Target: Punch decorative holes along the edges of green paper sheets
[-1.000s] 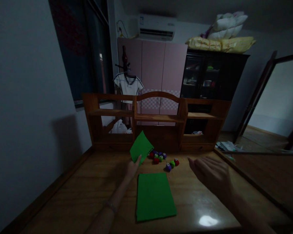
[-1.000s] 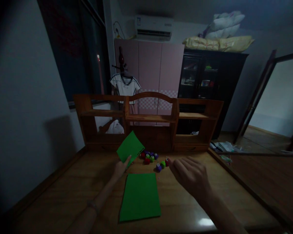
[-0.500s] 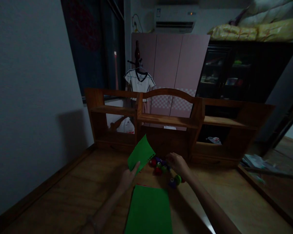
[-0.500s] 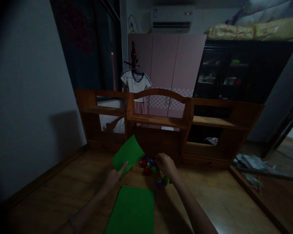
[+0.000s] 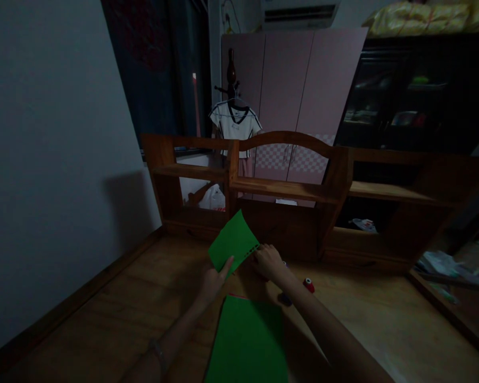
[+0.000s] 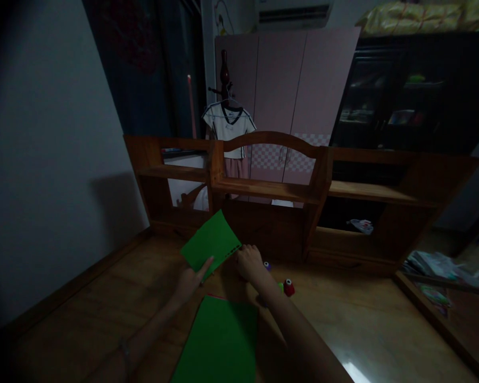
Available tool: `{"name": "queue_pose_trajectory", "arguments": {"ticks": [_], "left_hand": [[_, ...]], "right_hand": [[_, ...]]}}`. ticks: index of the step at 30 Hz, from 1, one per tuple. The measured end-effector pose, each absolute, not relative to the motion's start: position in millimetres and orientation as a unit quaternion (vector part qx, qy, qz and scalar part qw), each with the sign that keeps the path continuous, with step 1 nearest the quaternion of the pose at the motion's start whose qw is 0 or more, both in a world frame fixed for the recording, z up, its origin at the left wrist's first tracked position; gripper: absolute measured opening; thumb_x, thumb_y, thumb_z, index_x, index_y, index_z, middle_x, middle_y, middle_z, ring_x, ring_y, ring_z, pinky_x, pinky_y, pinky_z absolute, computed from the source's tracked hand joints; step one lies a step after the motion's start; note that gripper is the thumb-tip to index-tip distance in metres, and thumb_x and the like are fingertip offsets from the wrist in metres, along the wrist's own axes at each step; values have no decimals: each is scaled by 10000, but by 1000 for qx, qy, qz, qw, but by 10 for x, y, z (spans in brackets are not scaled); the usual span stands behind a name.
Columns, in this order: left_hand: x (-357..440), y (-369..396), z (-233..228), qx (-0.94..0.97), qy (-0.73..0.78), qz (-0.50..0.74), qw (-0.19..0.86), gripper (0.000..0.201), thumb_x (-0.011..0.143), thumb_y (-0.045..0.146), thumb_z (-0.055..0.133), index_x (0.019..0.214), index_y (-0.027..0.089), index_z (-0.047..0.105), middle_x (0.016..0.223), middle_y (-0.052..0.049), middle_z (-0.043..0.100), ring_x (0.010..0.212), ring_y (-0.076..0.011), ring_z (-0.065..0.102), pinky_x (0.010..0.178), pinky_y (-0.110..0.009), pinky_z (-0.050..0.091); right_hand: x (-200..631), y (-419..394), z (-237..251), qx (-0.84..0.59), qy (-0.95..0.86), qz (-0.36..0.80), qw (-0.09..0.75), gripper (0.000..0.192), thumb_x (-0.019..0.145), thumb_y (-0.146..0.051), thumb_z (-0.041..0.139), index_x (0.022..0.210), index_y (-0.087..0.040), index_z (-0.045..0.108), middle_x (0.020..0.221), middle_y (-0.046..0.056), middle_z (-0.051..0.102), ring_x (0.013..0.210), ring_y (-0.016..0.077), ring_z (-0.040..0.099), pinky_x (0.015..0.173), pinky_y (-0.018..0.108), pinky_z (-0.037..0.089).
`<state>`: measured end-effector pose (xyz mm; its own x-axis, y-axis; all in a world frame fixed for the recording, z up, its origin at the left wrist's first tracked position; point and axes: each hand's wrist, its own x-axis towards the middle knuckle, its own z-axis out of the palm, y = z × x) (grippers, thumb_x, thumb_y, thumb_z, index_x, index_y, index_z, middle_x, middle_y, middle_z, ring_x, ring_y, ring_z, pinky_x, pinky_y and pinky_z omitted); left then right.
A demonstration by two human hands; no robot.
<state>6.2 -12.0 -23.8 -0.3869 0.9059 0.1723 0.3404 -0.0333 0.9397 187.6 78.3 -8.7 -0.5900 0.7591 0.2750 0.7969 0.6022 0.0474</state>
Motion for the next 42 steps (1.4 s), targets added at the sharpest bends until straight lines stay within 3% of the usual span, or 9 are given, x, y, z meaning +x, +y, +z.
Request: {"name": "queue_pose_trajectory", "arguments": {"ticks": [5,9,13,16,19,24,30,36,42], "left_hand": [[6,-35,-313,507,632,533,244,450,756,541,504,677,127,661,675,-104,678,650,-215,649,572,-252,446],[-14,-6,-377,510,640,533,216,497,743,577,506,599,119,638,604,-103,657,576,-210,625,503,-244,419],[2,-51,-369,499,593,578,256,488,757,567,501,667,112,651,619,-89,665,554,-185,618,487,-226,415],[11,-72,-347,482,593,580,283,502,754,575,501,612,113,639,580,-90,653,510,-177,602,476,-229,413],[32,-70,-340,496,584,575,288,504,759,572,497,615,111,641,580,-89,653,511,-176,597,493,-239,425],[142,-99,-350,518,521,587,339,437,734,533,561,763,108,658,696,-87,684,613,-183,628,557,-250,458],[227,-203,-336,499,506,556,431,433,688,531,614,742,103,652,627,-75,660,514,-154,592,450,-222,413],[246,-212,-191,457,509,585,436,445,652,526,652,761,95,644,666,-76,658,547,-151,591,479,-223,431],[580,-231,3,514,467,569,440,429,726,535,572,775,111,614,705,-70,659,461,-109,533,443,-212,413]], "right_hand": [[1698,744,-189,-504,-847,-90,142,218,850,-273,502,969,-123,607,924,159,602,891,273,545,783,363,359],[1631,684,-121,-527,-830,-82,162,199,803,-219,564,972,-120,600,890,141,616,888,257,561,782,334,381],[1793,520,118,-536,-811,-64,226,330,840,-303,535,1131,-149,521,1002,123,598,924,230,567,765,305,418],[2062,257,228,-465,-777,147,398,325,846,-430,508,1075,-204,553,925,63,618,774,196,609,671,293,465],[2353,-51,142,-396,-699,408,433,408,833,-506,496,1098,-199,545,709,19,611,532,177,595,497,288,472],[2607,-316,-116,-385,-551,521,526,461,748,-536,602,1059,-196,596,743,48,636,488,171,590,467,297,469],[2603,-365,-38,-356,-526,545,547,455,718,-479,675,1063,-196,583,871,80,647,710,223,637,572,320,518],[2559,-490,-5,-332,-565,540,528,346,743,-390,684,1020,-209,580,870,50,650,703,187,643,625,311,528],[2518,-493,17,-329,-549,569,516,481,731,-411,687,1150,-225,539,1019,72,639,736,205,663,721,374,540]]}}
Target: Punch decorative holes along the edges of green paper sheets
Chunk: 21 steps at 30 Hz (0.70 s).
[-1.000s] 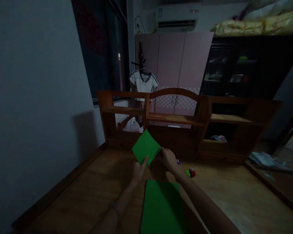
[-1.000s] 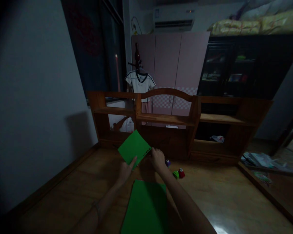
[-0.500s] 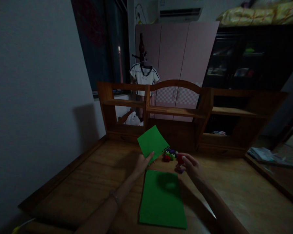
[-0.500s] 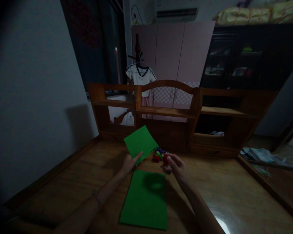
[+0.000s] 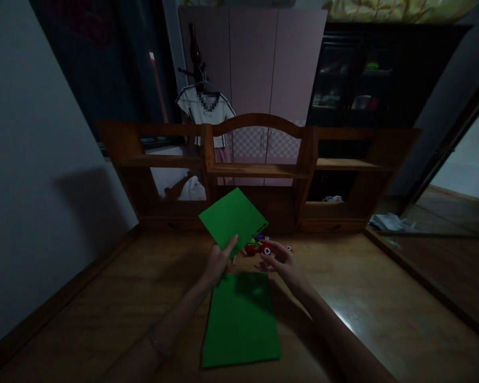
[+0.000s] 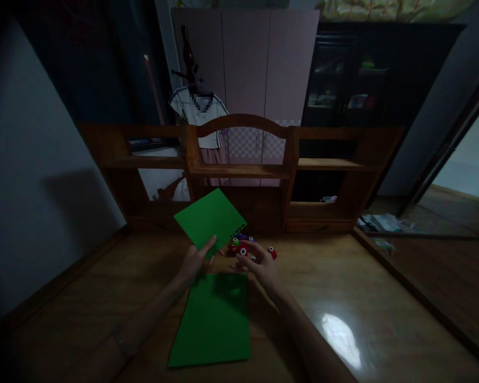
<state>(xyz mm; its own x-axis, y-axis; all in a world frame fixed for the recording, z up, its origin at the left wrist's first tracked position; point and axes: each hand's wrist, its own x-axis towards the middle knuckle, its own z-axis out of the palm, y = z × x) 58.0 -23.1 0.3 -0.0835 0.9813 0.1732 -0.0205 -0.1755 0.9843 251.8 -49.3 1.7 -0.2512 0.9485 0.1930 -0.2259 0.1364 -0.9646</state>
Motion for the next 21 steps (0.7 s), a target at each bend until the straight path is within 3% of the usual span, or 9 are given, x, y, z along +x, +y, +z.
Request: {"name": "queue_pose_trajectory", "arguments": {"ticks": [4,10,21], "left_hand": [[677,-257,-58,537,484,544,426,454,744,575,514,717,131,603,621,-42,634,375,-92,473,403,-214,378],[587,-230,-227,550,510,502,430,446,754,559,518,623,144,613,479,-17,576,444,-126,535,528,-226,437],[649,-304,-173,546,515,532,391,360,741,494,560,750,142,632,588,-32,644,502,-147,581,519,-232,425]], "right_hand": [[2527,-447,-59,-324,-527,579,530,472,661,-364,754,1065,-199,574,961,70,657,829,225,652,796,384,511],[2582,-382,-144,-344,-528,580,516,507,620,-347,778,1064,-218,570,977,58,646,814,207,641,792,395,506],[2523,-444,-115,-369,-554,581,469,452,629,-394,765,1001,-186,615,946,59,655,845,218,635,805,372,499]]}}
